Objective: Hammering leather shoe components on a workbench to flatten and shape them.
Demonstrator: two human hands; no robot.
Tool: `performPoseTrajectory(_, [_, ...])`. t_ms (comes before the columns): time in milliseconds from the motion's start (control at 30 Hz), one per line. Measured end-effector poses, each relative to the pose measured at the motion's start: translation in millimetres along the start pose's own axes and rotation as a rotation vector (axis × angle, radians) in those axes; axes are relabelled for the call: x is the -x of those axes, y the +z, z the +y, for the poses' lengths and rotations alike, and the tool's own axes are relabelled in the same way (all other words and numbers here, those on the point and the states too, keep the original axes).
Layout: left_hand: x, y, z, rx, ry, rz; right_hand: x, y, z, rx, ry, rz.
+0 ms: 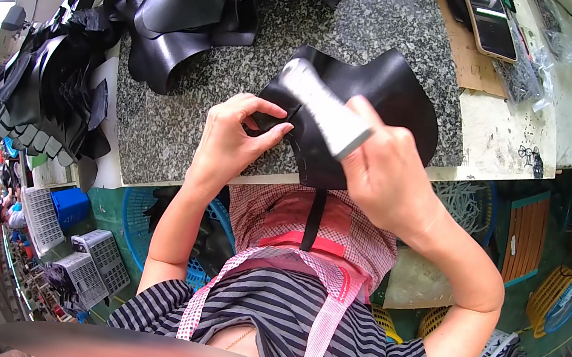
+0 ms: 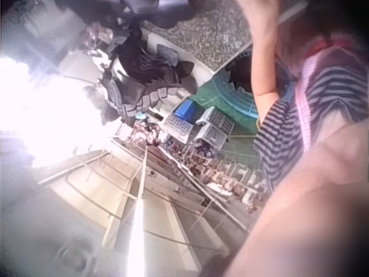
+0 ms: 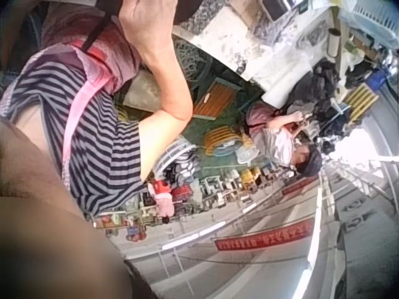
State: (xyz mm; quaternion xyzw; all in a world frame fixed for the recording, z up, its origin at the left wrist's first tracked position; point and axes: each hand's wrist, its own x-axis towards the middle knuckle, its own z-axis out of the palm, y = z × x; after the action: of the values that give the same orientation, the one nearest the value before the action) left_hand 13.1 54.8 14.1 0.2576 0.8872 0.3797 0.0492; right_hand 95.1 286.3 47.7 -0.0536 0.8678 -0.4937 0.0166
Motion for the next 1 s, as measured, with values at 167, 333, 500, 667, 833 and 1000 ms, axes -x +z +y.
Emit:
performPoseTrajectory(167, [-1.4,-2.4,-6.0,-0.044,-0.039,-0.056,-14.0,-6.6,4.5,0.158,0.097,-0.11])
performPoseTrajectory(333, [-2.3,-3.4,-6.7,-0.07,0.026,-0.04,-3.2,0.7,-2.1,0.138,0.12,-0.176])
performPoseTrajectory(500, [3.6,-3.1,-19.5,-0.031,0.147,0.039,-2.3,7.8,12.5,0.12,0.087,-0.164])
performPoseTrajectory(667, [2.0,-4.7,-22.7,-0.018,0.146,0.036,-11.4,-10.6,-0.6,0.147,0.051,-0.083])
performPoseTrajectory(833, [-3.3,-7.2,-20.6,-0.021,0.2,0.019,2.4,9.5,6.2,0.127,0.0,-0.137])
performPoseTrajectory(1000, [-4.2,-11.7,-23.1,-0.044,0.194,-0.022,-7.0,-4.3,-1.3,0.146,0.011,-0.052])
